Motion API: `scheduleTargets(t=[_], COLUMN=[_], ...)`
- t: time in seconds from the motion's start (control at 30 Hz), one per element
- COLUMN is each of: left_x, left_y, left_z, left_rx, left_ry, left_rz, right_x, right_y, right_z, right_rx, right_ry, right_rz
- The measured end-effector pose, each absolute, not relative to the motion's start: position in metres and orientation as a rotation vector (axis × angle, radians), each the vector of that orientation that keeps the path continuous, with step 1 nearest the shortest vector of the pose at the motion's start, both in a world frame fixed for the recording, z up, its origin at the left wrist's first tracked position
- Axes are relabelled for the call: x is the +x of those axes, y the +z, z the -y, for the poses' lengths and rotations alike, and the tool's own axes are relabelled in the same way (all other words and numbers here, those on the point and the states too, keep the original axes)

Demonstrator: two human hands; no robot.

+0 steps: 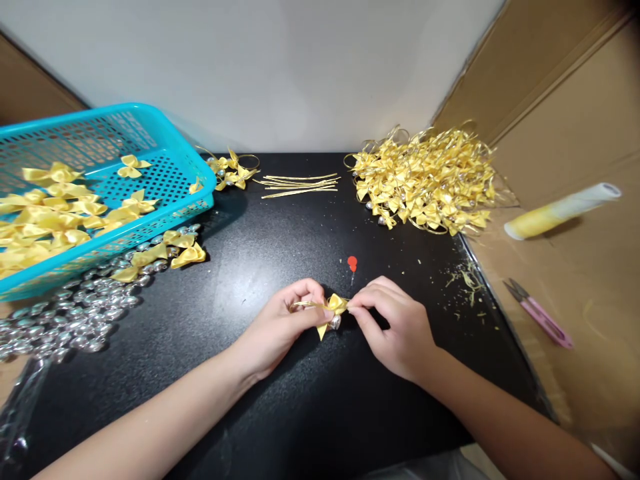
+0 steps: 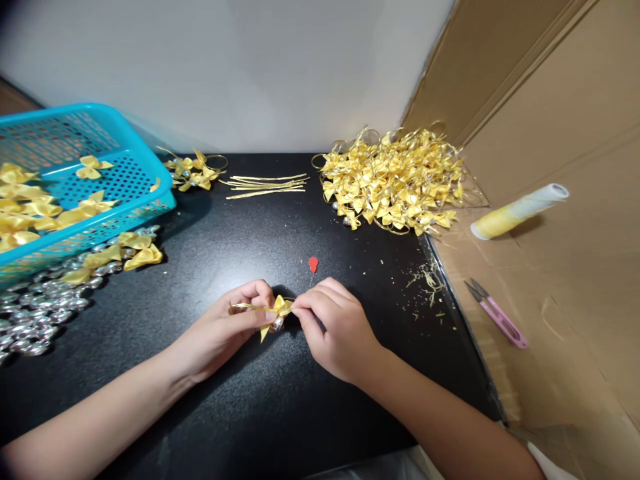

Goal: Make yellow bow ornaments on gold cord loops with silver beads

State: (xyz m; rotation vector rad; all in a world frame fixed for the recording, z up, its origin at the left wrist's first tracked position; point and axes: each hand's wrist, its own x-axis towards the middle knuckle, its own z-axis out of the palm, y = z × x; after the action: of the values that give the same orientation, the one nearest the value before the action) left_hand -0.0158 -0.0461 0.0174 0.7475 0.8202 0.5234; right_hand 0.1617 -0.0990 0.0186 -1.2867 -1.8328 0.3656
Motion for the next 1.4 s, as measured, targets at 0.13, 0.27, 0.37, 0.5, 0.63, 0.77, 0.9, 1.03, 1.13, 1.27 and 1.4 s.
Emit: scheduleTargets(t=[0.13,0.27,0.37,0.5,0.63,0.77,0.9,1.03,1.13,1.27,1.4], left_x=[-0.015,-0.016,-0.016,-0.015,-0.015,-0.015,-0.014,-0.013,-0.013,-0.012,-0.013], left_y=[0.019,0.02,0.019,0.017,0.018,0.019,0.02,0.02,0.019,0.017,0.016], left_z=[0.045,0.045,0.045,0.044,0.044,0.045,0.045,0.046,0.047,0.048,0.048], left_rx=[0.727,0.712,0.71,0.7,0.7,0.714,0.718,0.725,0.73,0.718,0.705], left_ry=[0.499,0.49,0.492,0.492,0.497,0.501,0.499,0.494,0.52,0.548,0.585], left_rz=[-0.795,-0.8,-0.804,-0.776,-0.776,-0.804,-0.82,-0.814,-0.789,-0.796,-0.813], right_x=[0.163,0.16,0.158,0.155,0.154,0.155,0.157,0.155,0.152,0.15,0.155], right_y=[0.018,0.015,0.012,0.008,0.009,0.011,0.013,0.013,0.013,0.01,0.008], right_z=[0.099,0.099,0.1,0.1,0.101,0.101,0.1,0.099,0.099,0.1,0.1], right_rx=[-1.266,-1.274,-1.295,-1.332,-1.345,-1.329,-1.292,-1.27,-1.285,-1.35,-1.38], right_ry=[0.371,0.423,0.495,0.593,0.609,0.484,0.382,0.406,0.488,0.697,0.827], right_rz=[1.829,1.778,1.701,1.605,1.575,1.636,1.718,1.723,1.643,1.484,1.401])
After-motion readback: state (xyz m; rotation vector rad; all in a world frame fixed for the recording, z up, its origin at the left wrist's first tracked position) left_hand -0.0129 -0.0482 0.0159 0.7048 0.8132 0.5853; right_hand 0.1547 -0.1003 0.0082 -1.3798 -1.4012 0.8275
